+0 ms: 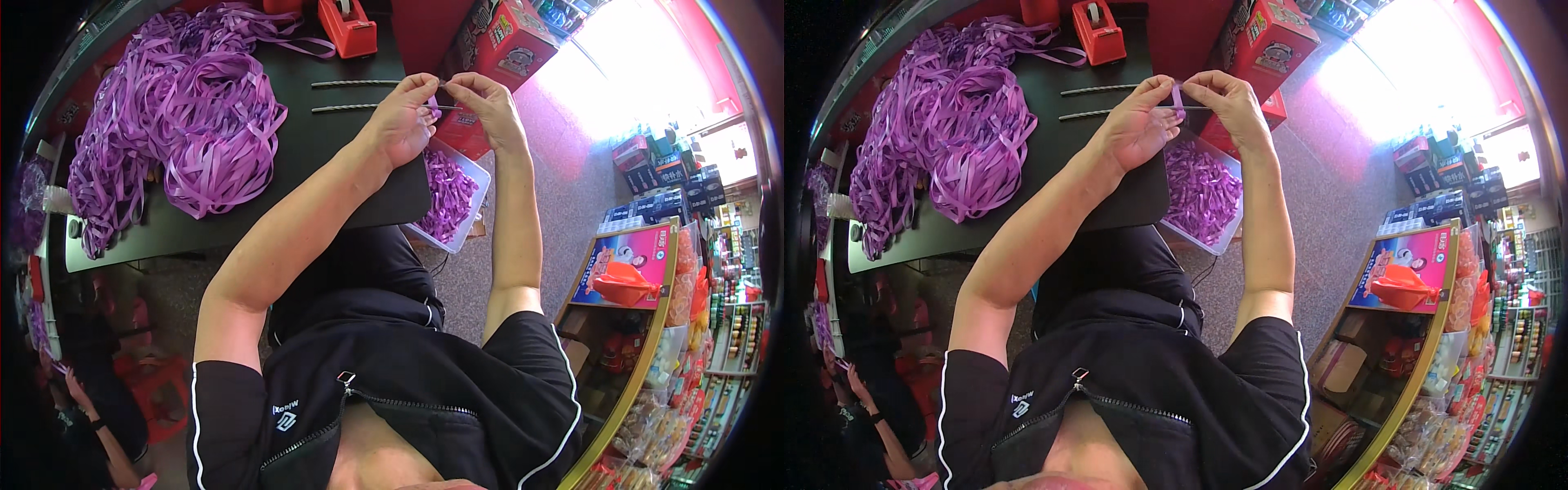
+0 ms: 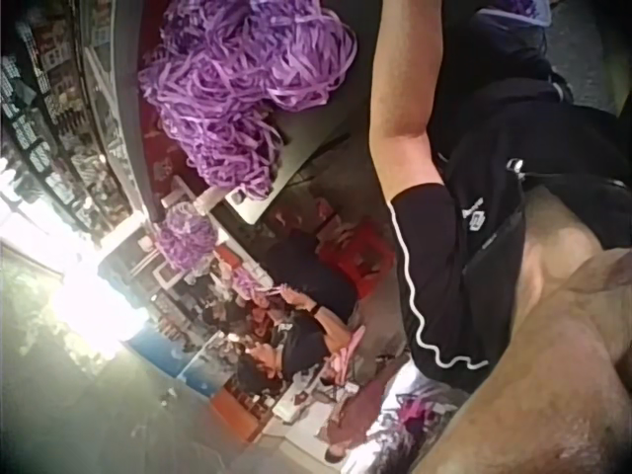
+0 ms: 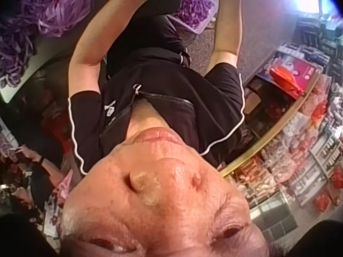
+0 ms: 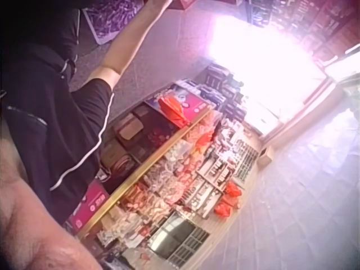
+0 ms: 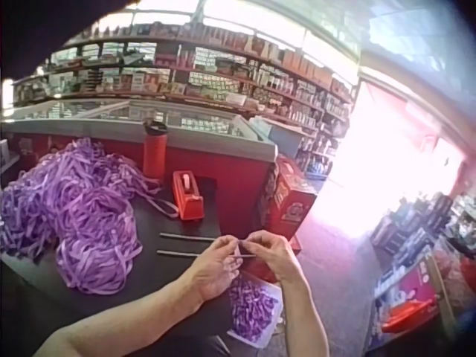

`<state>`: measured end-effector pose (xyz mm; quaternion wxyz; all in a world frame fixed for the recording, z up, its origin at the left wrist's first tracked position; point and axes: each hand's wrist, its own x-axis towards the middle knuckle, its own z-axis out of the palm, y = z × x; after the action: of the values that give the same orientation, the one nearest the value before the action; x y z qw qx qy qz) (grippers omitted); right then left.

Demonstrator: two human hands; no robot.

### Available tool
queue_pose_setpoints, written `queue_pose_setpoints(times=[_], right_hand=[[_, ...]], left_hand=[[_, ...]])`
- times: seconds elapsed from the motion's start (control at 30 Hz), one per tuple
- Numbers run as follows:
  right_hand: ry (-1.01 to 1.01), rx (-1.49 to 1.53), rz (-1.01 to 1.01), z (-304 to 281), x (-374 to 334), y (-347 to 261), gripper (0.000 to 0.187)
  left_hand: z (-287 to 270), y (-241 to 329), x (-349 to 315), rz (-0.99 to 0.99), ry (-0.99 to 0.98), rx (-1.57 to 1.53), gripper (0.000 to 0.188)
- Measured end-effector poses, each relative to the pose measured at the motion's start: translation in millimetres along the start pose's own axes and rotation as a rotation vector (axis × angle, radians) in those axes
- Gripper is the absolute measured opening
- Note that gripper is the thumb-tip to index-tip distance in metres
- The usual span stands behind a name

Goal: Organizing, measuring, and processing purple lanyards or ribbons at a workshop desk.

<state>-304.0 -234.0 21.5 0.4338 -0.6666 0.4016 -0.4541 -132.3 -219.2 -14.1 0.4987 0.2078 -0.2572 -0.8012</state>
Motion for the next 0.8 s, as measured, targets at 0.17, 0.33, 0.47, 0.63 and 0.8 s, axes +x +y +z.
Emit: queue_pose_setpoints(times=[0.17, 0.33, 0.47, 0.63, 0.8], right_hand=[[-0.022, 0.023, 0.11, -14, 15, 7, 0.022], [-0.295, -0.175, 0.301, -17, 45, 11, 0.021], [-0.37, -0.38, 0.346, -16, 62, 21, 0.024], [-0.421, -0.514, 0.322, -10, 68, 14, 0.028], [-0.436, -0.626, 0.24, -9, 71, 12, 0.035]], left_hand=[[21, 5, -14, -0.034, 0.112, -0.225, 0.04], [20, 10, -20, -0.036, 0.007, -0.264, 0.049], [20, 9, -19, -0.042, 0.012, -0.264, 0.05], [21, 10, -20, -0.034, 0.022, -0.261, 0.05], [23, 10, -19, -0.042, 0.041, -0.268, 0.051]])
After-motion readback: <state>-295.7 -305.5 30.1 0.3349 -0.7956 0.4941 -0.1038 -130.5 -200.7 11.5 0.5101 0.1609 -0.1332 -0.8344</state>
